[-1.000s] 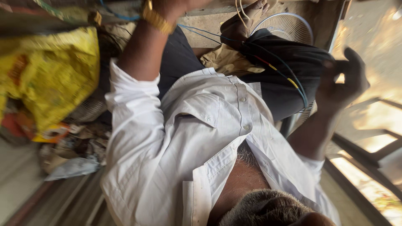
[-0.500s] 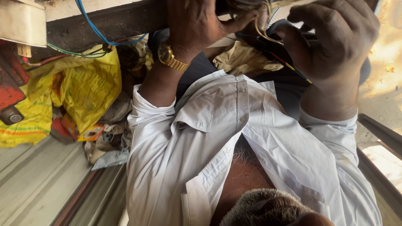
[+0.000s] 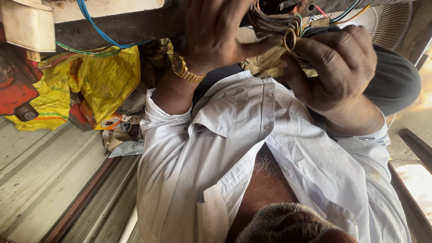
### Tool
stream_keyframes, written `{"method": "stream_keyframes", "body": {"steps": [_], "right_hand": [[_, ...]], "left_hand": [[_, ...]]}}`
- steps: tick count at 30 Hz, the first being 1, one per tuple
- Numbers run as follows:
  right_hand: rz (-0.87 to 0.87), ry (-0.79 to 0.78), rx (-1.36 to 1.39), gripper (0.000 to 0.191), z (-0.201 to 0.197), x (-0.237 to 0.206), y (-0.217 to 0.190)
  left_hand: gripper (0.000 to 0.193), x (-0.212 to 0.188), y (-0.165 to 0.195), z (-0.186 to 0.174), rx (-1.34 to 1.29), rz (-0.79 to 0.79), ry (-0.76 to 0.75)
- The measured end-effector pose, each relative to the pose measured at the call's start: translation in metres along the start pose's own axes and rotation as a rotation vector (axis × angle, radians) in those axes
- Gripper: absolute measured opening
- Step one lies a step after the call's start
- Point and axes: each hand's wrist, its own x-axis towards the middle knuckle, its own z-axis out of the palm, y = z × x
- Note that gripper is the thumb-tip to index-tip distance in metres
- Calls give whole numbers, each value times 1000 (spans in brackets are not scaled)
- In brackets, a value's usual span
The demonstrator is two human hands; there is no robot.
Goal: The person sits on the floor of a cluttered workshop and works on electrical wires. They strip insulation from wire ends by hand, twist the exposed conductors together, and use a small green hand tool on the wire connections while handling a wiring assembly.
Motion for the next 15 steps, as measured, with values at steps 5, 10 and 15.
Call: {"method": "stream_keyframes", "body": {"steps": [5,10,15], "right_hand": [[-62,10,65,24,10,-2,-1],[-85,-27,71,24,14,1,0],[-159,-42,50,27,18,5,2]], "left_hand": [[69,3,-11,-2,-43,224,259],[53,4,-14,-2,-12,277,298],[47,5,-19,5,-30,313,326]]}}
